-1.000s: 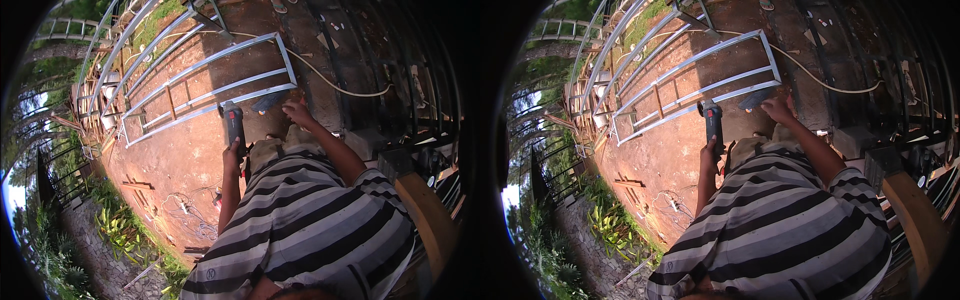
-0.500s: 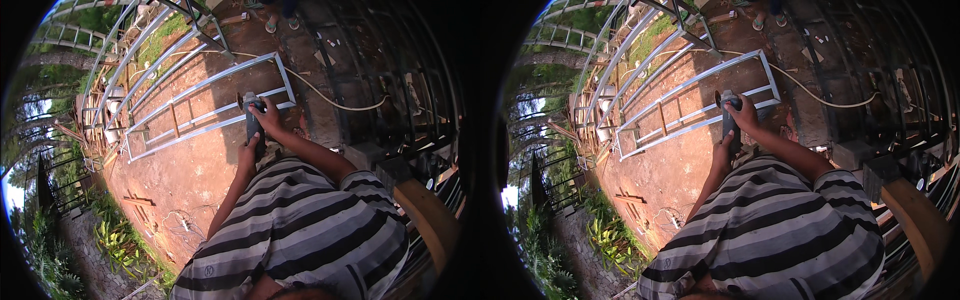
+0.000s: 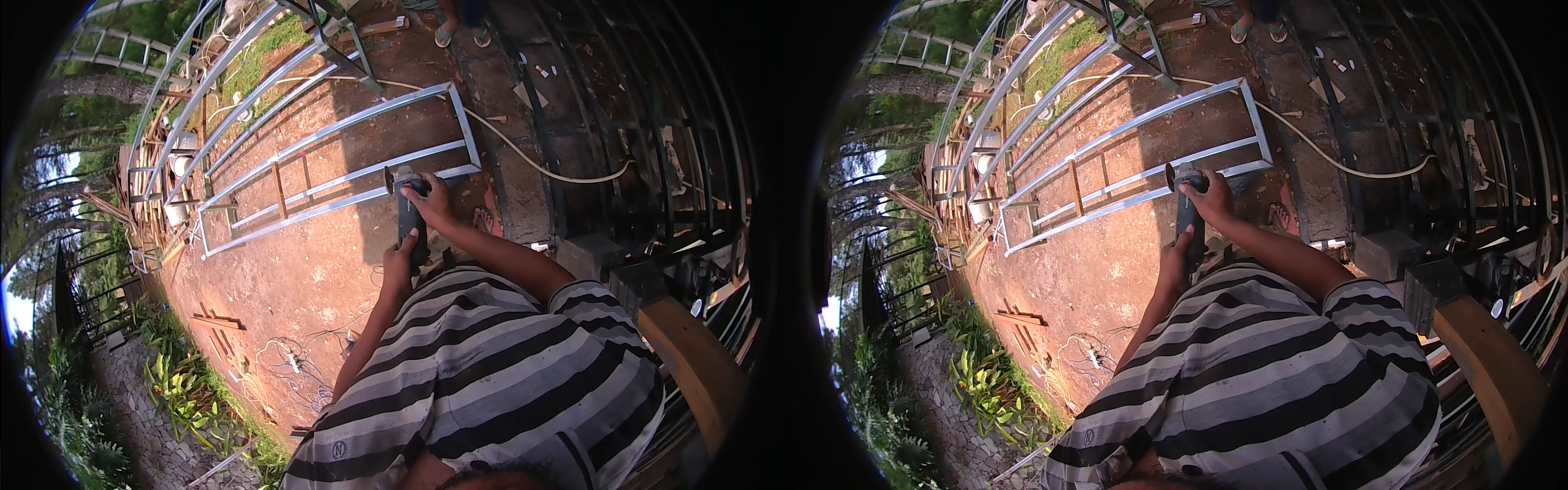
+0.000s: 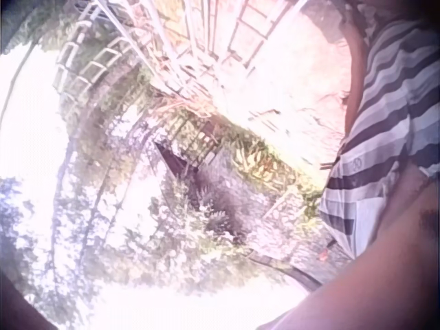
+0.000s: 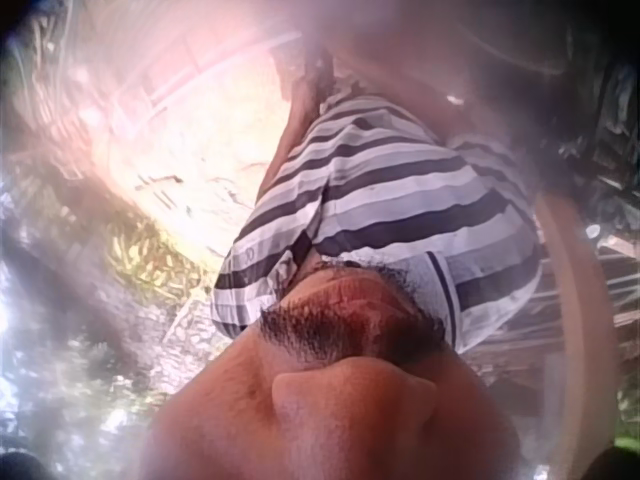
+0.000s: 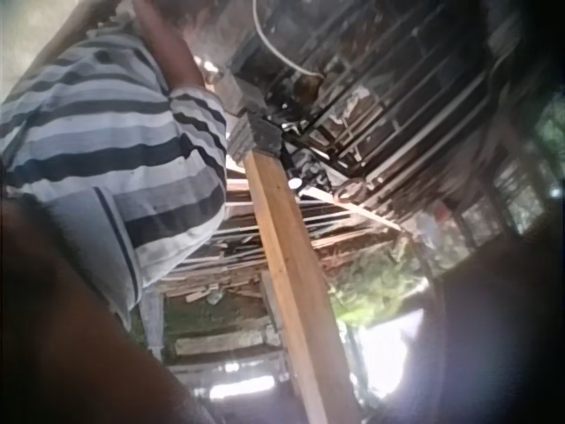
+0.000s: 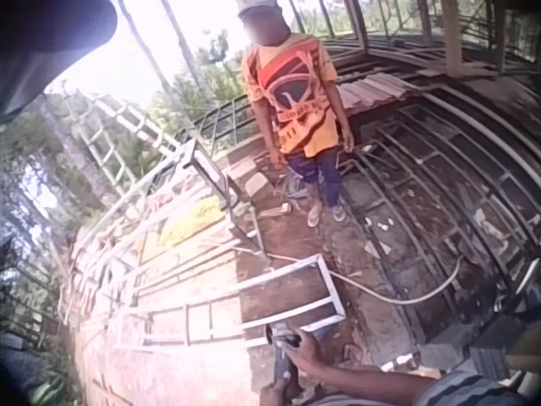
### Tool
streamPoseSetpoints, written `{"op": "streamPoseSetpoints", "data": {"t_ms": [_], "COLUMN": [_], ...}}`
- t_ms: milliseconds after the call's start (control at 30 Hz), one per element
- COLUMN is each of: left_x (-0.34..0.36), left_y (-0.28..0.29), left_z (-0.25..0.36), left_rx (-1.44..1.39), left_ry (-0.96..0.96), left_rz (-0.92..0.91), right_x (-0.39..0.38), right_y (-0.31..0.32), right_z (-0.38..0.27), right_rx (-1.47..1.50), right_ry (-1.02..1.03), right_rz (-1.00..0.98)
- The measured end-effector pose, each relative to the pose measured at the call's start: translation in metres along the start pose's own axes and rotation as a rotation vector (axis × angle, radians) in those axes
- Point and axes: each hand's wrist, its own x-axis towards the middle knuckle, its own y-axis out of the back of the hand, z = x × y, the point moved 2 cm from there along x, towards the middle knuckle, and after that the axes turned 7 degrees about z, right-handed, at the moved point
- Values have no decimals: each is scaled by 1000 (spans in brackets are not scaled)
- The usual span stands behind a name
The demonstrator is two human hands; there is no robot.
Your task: The person uses an angle grinder to smooth the edges of a metal frame structure. They hold the frame with one hand and operate the grinder with the other, moving along the frame's length to grind the metal surfaces.
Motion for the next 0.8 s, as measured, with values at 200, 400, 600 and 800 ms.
{"op": "streamPoseSetpoints", "data": {"t_ms": [200,400,600,800], "left_x": [-4,-9,-18,-12], "left_y": [4,3,1,5], "left_z": [-4,-5,7,0], "left_rx": [-14,-81,-73,-61], "left_ry": [-18,-29,-64,-82], "left_rz": [35,74,99,103], "right_x": [-4,-4,-2,-3], "right_y": [-3,-1,-3,-10], "right_z": [-5,-24,-35,-29], "right_rx": [23,39,64,86], "right_ry": [16,34,59,70], "right_rz": [-4,-29,-31,-9]}}
